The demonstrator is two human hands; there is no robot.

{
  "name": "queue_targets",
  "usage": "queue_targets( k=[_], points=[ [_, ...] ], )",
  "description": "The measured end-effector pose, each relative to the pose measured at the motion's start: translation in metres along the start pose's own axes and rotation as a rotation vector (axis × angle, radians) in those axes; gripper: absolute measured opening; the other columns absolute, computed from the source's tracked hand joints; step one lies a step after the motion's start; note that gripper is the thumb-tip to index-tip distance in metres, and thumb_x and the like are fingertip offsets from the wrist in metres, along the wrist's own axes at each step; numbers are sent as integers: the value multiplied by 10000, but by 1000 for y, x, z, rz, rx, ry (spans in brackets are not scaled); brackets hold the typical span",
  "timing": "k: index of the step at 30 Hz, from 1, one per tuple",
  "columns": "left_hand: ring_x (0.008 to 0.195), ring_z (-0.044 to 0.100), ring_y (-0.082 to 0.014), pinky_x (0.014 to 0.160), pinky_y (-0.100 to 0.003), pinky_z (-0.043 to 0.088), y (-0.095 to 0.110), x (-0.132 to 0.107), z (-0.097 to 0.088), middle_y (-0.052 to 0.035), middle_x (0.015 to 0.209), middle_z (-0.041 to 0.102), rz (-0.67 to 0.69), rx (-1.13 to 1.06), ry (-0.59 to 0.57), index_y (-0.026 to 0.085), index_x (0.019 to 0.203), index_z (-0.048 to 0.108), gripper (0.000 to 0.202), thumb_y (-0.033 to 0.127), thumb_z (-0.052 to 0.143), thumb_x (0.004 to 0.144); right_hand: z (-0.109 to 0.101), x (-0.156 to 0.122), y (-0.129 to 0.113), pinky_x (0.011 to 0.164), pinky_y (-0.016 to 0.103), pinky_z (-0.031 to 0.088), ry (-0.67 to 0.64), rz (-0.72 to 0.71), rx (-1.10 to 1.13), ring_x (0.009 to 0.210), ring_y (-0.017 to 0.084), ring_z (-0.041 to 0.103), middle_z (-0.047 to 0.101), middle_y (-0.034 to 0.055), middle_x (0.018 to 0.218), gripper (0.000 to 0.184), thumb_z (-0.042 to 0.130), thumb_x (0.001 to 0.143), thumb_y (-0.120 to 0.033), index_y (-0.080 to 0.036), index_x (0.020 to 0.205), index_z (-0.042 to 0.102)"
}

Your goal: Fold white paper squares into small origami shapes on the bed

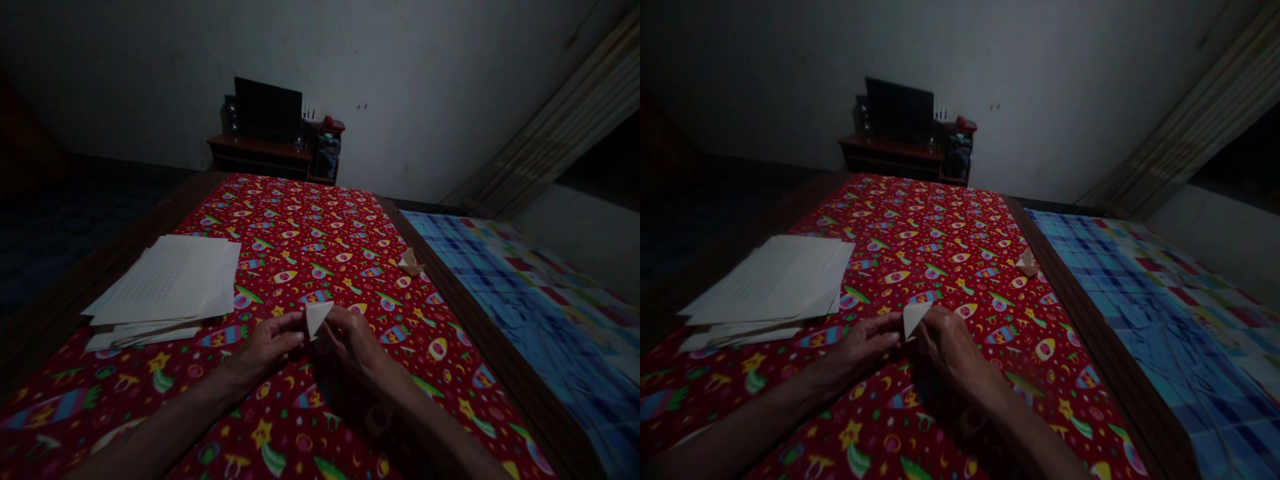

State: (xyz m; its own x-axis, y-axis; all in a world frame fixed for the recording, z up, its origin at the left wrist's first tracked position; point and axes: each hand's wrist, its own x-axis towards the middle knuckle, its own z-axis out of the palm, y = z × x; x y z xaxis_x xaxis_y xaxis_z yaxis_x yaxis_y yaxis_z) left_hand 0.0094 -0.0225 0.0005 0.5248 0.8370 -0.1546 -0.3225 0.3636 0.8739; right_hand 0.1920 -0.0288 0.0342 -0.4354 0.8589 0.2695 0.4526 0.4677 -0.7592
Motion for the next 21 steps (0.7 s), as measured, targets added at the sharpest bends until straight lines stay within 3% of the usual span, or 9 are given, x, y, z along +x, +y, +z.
queue_targets(
  k=[6,10,13,15,18,21],
  points=[
    [1013,585,-206,955,-323,385,1,-1,-3,-63,1136,642,26,34,-50,220,1199,592,486,301,708,734,-1,0,9,576,189,384,146,106,20,644,118,549,624,15,700,221,493,854,-188,-161,744,683],
    [829,596,-162,825,-281,439,-1,-1,-5,-53,961,677,0,100,-75,211,1216,583,500,334,697,744,-1,0,9,518,179,365,73,270,179,586,105,534,624,-5,653,228,505,816,-195,-163,729,714],
    [702,557,-126,681,-233,437,-4,1,-7,-54,864,668,10,81,-35,195,1208,590,509,364,694,740,-13,5,15,511,187,377,64,385,244,560,109,535,630,-7,617,226,525,780,-242,-156,712,723],
    [706,546,-120,643,-225,425,-6,3,-8,-87,995,659,25,24,11,205,1197,599,472,352,678,755,-37,11,26,516,197,391,112,401,194,543,114,535,635,0,593,235,548,751,-292,-148,706,728],
    [770,555,-140,640,-230,426,-6,4,-8,-118,1178,595,25,-67,45,215,1144,635,418,322,689,744,-101,21,51,533,203,407,248,377,-52,556,119,548,664,30,636,293,544,755,-352,-133,732,737],
    [752,550,-138,640,-223,425,-4,3,-8,-103,1002,648,-26,-92,36,200,1112,657,394,309,706,736,-182,31,78,483,202,385,332,507,-452,524,119,548,682,61,666,342,507,806,-355,-102,828,737]
  ],
)
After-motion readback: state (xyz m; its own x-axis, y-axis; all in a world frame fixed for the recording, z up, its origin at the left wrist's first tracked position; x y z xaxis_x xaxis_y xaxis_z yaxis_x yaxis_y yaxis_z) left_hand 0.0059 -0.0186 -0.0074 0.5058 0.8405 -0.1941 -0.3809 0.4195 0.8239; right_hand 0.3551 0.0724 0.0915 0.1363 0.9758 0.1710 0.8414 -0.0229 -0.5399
